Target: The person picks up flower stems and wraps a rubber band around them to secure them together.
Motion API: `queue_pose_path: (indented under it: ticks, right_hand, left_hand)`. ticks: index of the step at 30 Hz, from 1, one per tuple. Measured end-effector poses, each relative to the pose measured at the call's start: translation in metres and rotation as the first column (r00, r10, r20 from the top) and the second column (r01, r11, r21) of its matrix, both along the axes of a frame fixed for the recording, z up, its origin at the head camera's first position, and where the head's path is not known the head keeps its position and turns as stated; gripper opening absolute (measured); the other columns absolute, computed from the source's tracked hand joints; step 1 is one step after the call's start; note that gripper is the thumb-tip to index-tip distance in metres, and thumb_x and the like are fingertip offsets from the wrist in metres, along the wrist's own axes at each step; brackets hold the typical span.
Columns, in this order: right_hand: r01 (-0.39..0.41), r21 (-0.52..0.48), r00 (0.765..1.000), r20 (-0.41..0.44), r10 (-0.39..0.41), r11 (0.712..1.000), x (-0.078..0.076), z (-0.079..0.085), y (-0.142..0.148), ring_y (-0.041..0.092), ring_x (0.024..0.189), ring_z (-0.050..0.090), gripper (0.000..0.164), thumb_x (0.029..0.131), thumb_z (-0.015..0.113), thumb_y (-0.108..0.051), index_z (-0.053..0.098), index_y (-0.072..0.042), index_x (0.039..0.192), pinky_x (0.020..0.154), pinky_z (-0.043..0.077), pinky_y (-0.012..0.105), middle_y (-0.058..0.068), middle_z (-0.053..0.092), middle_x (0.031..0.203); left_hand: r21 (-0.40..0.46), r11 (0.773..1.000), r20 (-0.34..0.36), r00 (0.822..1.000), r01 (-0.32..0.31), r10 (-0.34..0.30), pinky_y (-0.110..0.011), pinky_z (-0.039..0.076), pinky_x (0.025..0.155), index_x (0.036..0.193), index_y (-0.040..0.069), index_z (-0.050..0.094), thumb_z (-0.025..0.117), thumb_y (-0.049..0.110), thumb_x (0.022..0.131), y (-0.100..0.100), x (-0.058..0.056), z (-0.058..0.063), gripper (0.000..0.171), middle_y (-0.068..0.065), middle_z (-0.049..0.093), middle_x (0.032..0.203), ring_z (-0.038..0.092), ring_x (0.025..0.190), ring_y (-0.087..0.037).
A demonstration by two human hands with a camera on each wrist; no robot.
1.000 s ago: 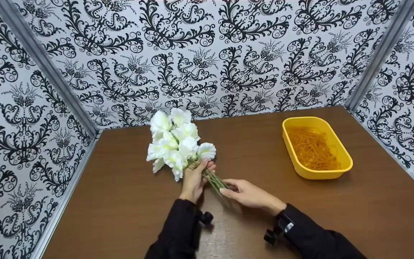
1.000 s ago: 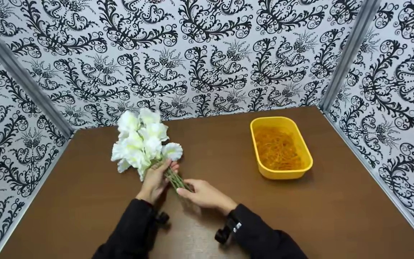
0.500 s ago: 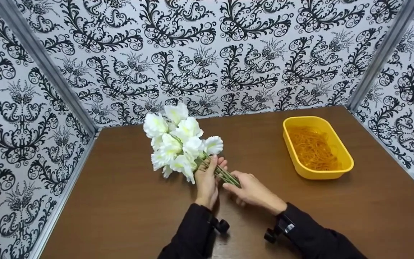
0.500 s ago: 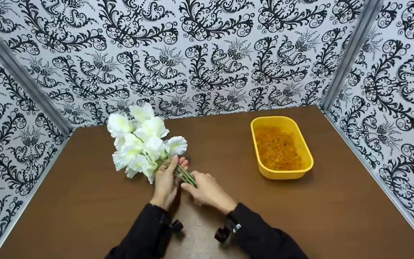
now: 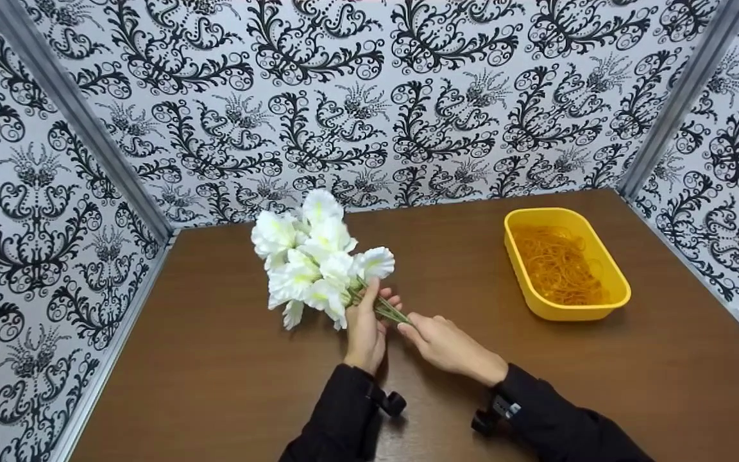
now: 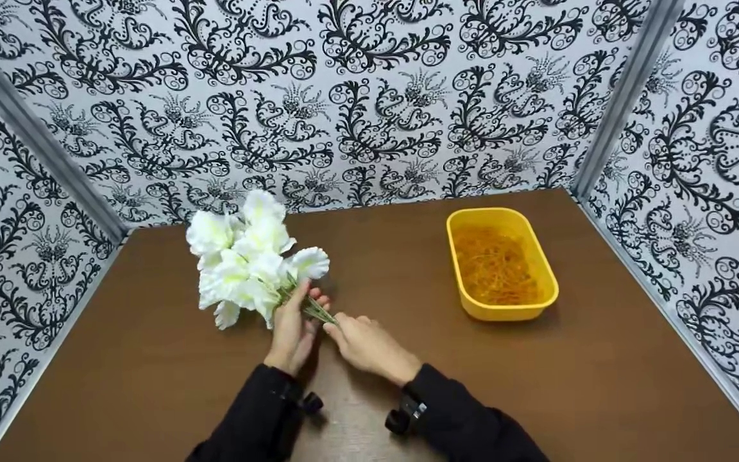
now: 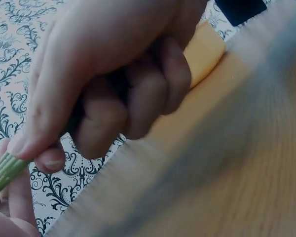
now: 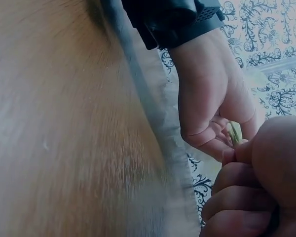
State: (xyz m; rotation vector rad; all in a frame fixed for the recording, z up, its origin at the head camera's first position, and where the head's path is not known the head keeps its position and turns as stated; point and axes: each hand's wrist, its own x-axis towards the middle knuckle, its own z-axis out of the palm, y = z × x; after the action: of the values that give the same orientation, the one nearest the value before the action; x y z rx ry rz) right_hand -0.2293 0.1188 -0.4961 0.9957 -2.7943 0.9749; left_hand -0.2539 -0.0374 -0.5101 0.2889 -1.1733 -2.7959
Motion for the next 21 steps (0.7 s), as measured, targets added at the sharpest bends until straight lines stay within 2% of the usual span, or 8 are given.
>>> queue_pose_path:
  ticks: [4, 7, 10, 15, 21]
  right_hand:
    - [-0.039, 0.014, 0.999, 0.021, 0.039, 0.999, 0.002, -0.001, -0.001, 0.003, 0.054, 0.044, 0.03, 0.11, 0.043, -0.034, 0.057, -0.014, 0.092, 0.047, 0.037, 0.023, -0.013, 0.046, 0.069]
    - [-0.057, 0.022, 0.998, 0.021, 0.056, 0.998, 0.004, -0.002, -0.003, 0.003, 0.053, 0.043, 0.028, 0.109, 0.045, -0.031, 0.057, -0.013, 0.091, 0.045, 0.037, 0.022, -0.013, 0.045, 0.068]
    - [-0.07, 0.038, 0.997, -0.005, 0.071, 0.997, 0.006, -0.001, -0.005, 0.004, 0.052, 0.042, 0.025, 0.108, 0.049, -0.027, 0.055, -0.013, 0.089, 0.043, 0.036, 0.023, -0.012, 0.041, 0.066]
    - [-0.083, 0.076, 0.996, -0.038, 0.086, 0.994, 0.009, 0.001, -0.006, 0.005, 0.051, 0.039, 0.026, 0.108, 0.048, -0.03, 0.053, -0.015, 0.088, 0.042, 0.033, 0.023, -0.012, 0.036, 0.064]
    - [-0.108, 0.074, 0.994, -0.025, 0.11, 0.991, 0.011, 0.004, -0.006, 0.006, 0.052, 0.04, 0.031, 0.109, 0.043, -0.034, 0.052, -0.015, 0.087, 0.044, 0.034, 0.024, -0.011, 0.034, 0.064]
  left_hand:
    - [0.141, 0.99, 0.043, 0.999, 0.006, -0.012, -0.025, 0.056, 0.066, 0.093, 0.008, 0.061, 0.061, 0.028, 0.102, -0.007, -0.002, 0.002, 0.022, 0.0, 0.06, 0.076, 0.061, 0.066, -0.012]
    - [0.213, 0.977, 0.077, 0.997, 0.015, -0.032, -0.021, 0.049, 0.06, 0.081, 0.013, 0.054, 0.057, 0.029, 0.104, -0.013, -0.004, 0.003, 0.028, 0.004, 0.051, 0.068, 0.051, 0.061, -0.009]
    - [0.247, 0.969, 0.106, 0.994, 0.008, -0.035, -0.019, 0.043, 0.055, 0.075, 0.015, 0.046, 0.057, 0.027, 0.103, -0.021, -0.006, 0.005, 0.033, 0.006, 0.045, 0.063, 0.044, 0.056, -0.007]
    - [0.316, 0.948, 0.126, 0.992, -0.029, -0.012, -0.017, 0.039, 0.05, 0.071, 0.014, 0.046, 0.057, 0.016, 0.099, -0.033, -0.008, 0.008, 0.03, 0.007, 0.045, 0.058, 0.041, 0.051, -0.005]
    - [0.383, 0.924, 0.118, 0.991, 0.013, -0.063, -0.014, 0.036, 0.045, 0.069, 0.015, 0.043, 0.051, 0.013, 0.099, -0.042, -0.009, 0.015, 0.031, 0.008, 0.04, 0.057, 0.037, 0.049, -0.003]
